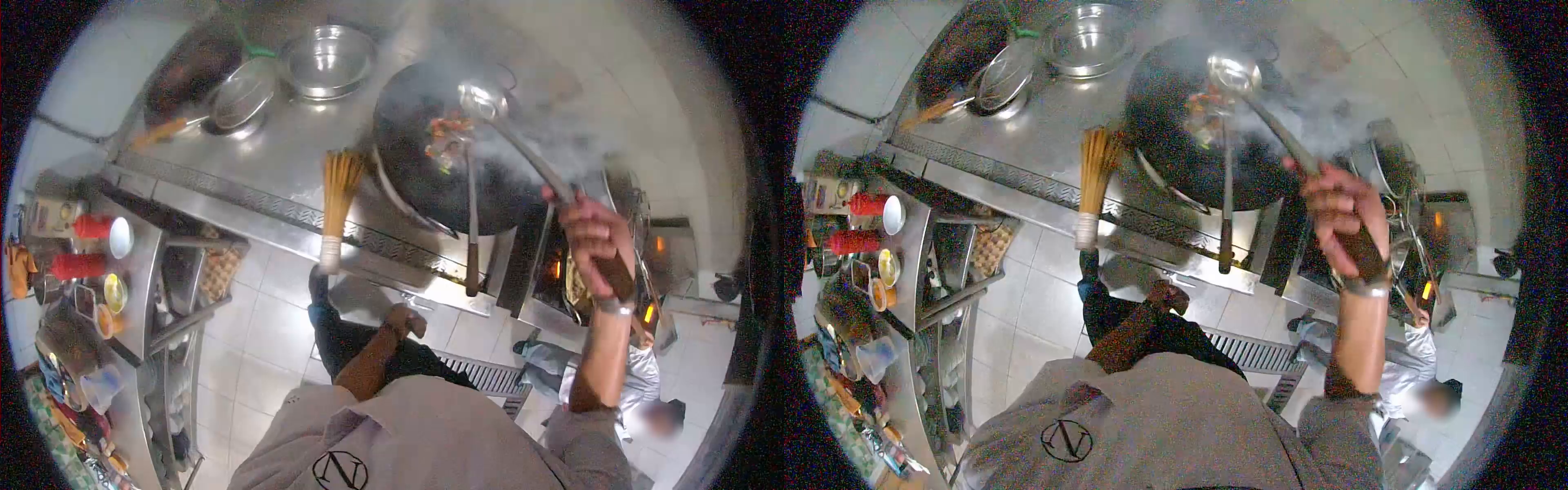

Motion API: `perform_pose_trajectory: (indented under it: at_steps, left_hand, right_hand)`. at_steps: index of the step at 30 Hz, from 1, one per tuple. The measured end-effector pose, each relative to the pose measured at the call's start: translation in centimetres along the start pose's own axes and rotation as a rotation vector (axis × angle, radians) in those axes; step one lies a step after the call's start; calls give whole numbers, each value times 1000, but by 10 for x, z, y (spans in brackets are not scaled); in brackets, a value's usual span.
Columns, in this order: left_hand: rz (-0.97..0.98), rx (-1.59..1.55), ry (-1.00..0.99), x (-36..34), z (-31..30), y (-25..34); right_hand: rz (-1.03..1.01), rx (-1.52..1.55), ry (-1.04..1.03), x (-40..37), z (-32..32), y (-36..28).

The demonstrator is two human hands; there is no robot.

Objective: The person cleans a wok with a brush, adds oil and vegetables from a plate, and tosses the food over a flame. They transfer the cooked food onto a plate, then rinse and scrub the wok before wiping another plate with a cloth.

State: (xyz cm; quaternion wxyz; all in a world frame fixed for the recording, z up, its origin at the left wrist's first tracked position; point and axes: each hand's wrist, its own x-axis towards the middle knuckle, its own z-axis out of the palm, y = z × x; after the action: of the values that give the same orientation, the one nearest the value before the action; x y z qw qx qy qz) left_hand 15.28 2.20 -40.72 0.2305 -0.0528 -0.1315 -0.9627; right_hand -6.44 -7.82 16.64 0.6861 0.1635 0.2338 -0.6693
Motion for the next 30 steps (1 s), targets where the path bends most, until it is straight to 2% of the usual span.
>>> perform_pose_trajectory:
  at_steps: [1,3,4,5,6,7,9,10,11,12,13,14,15,16,17,19,20,21,22,24,25,26,28,30]
  left_hand:
    - [177,-213,-157,18,7,-13]
    - [12,635,460,26,-13,-28]
    - [-156,-74,324,29,-15,-27]
    - [-310,-776,161,37,4,-8]
    - [-309,-766,164,37,14,0]
    - [-347,-272,127,39,22,10]
    - [-394,720,29,26,33,20]
    - [-392,1214,-29,20,38,24]
    - [-367,1707,-98,15,42,28]
    - [-495,1325,-48,-6,-18,0]
    - [-498,1331,-57,-6,-3,14]
    - [-506,1671,-273,-2,36,39]
    - [-502,2002,-499,4,86,72]
    - [-813,2146,-454,20,147,103]
    - [-823,2158,-426,31,202,146]
    - [-1022,2141,-413,44,277,220]
    - [-1010,2148,-364,39,284,237]
    - [-965,2169,-267,32,284,254]
    - [-906,2180,-139,25,282,270]
    - [-699,2155,209,12,275,295]
    - [-530,2098,434,7,273,304]
    - [-317,2012,675,5,276,312]
    - [142,1808,1107,12,299,315]
    - [347,1658,1378,25,322,315]
  right_hand:
    - [-65,-67,93,-19,-6,3]
    - [-58,-137,175,-51,-34,-5]
    - [-56,-136,174,-66,-46,-7]
    - [-103,-273,274,-77,-56,-8]
    - [-151,-412,370,-85,-64,-9]
    - [-147,-546,481,-87,-72,-12]
    - [-317,-924,694,-89,-91,7]
    - [-389,-955,692,-86,-103,12]
    - [-398,-1240,724,-85,-112,11]
    - [-592,-1696,792,-80,-122,15]
    - [-791,-2153,845,-77,-125,21]
    - [-799,-2145,848,-73,-114,27]
    - [-1083,-2293,867,-65,-97,36]
    - [-1384,-2419,866,-56,-82,47]
    - [-1389,-2409,834,-46,-71,62]
    - [-1140,-1834,712,-28,-52,101]
    - [-913,-1611,623,-20,-41,124]
    - [-1054,-1619,492,3,-52,148]
    - [-1022,-1627,362,25,-74,168]
    - [-714,-1550,318,72,-71,211]
    - [-744,-1739,284,111,-99,228]
    - [-973,-1717,140,149,-107,249]
    - [-860,-2074,392,216,-141,293]
    - [-728,-1946,339,256,-133,314]
